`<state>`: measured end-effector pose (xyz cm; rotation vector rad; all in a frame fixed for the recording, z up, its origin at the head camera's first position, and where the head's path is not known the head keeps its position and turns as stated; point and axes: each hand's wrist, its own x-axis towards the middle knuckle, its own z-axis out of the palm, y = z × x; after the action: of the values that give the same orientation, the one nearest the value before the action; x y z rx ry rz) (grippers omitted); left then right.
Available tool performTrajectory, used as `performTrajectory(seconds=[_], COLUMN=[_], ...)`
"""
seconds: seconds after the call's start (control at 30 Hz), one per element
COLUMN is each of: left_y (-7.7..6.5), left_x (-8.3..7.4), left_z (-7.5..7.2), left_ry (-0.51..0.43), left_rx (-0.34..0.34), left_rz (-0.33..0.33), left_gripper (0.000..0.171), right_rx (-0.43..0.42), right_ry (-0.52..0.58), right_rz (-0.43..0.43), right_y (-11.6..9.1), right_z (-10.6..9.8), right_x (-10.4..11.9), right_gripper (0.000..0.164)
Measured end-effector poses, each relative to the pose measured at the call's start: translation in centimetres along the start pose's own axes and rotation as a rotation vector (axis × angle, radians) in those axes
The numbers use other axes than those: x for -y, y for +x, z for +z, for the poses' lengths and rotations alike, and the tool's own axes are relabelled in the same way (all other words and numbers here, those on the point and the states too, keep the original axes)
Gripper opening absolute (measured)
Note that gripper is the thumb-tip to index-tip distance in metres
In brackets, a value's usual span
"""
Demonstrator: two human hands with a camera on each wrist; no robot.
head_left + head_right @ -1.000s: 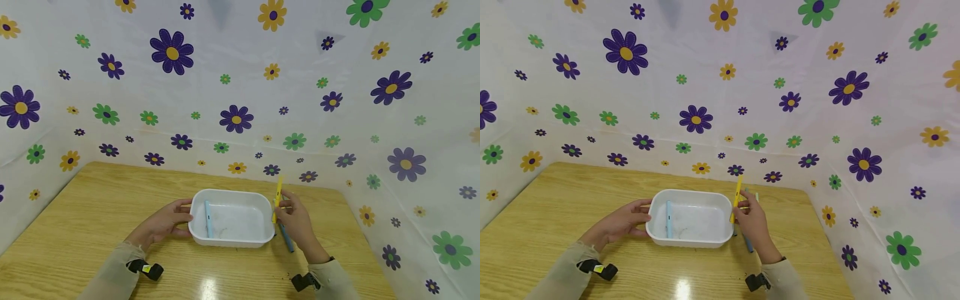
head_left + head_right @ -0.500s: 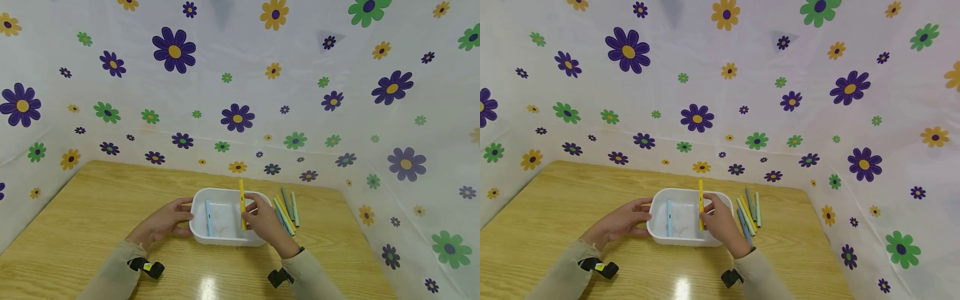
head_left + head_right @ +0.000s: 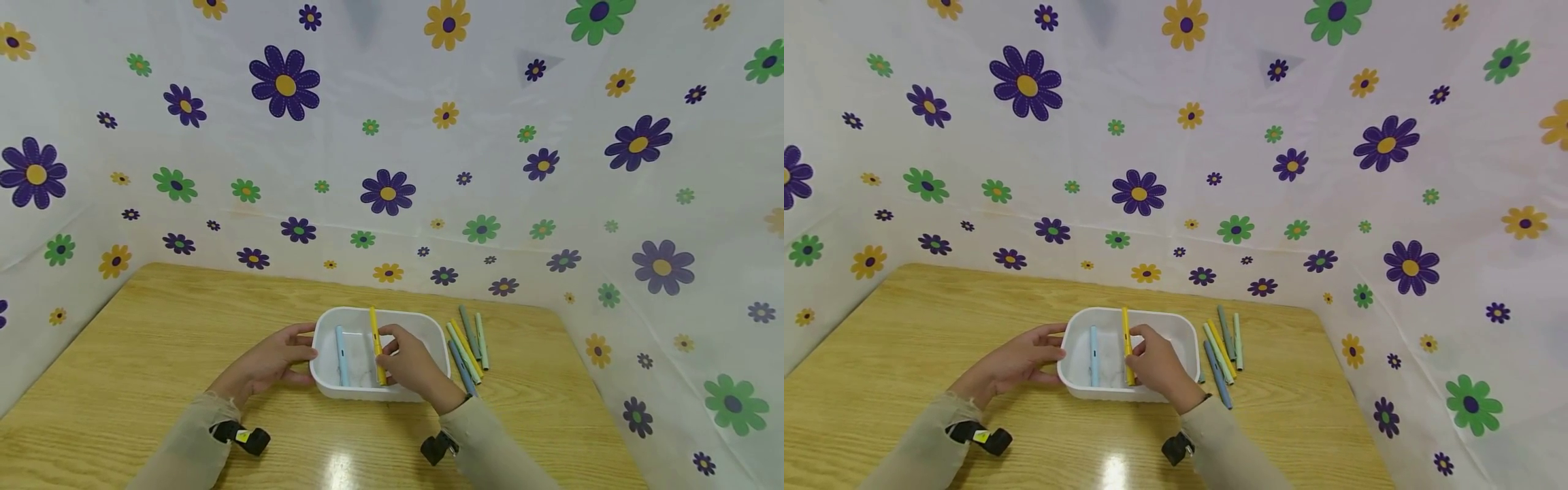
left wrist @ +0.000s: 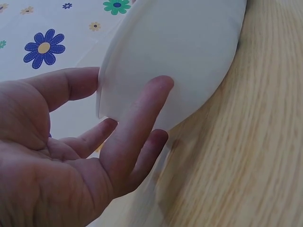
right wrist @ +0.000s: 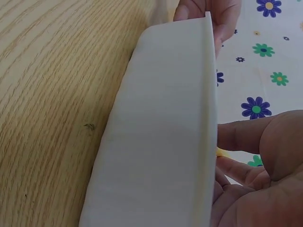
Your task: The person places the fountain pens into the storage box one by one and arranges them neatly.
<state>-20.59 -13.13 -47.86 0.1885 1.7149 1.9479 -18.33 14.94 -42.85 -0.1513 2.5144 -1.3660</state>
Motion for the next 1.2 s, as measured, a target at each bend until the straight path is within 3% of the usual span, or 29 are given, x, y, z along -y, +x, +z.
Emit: performTrajectory(seconds=[0.23, 0.97, 1.2], left_y=[-0.1, 0.2, 0.2], left_x=[0.1, -0.1, -0.3], left_z=[-0.1, 0.2, 0.3], left_ry=[0.002, 0.002, -0.001], left_rx=[-0.005, -0.042, -0.049], left_rz=[0.008, -0.001, -0.004], left_gripper=[0.072, 0.071, 0.070], right_rx=[0.023, 0.059, 0.077], right_ry=[0.009, -0.192, -0.219], right_rz=[0.040, 0.114, 0.130], right_y=[0.7, 2.6, 3.2], right_z=[0.6, 2.4, 3.0], right_x=[-0.4, 0.5, 0.7], right_gripper=[0.050, 0.048, 0.040])
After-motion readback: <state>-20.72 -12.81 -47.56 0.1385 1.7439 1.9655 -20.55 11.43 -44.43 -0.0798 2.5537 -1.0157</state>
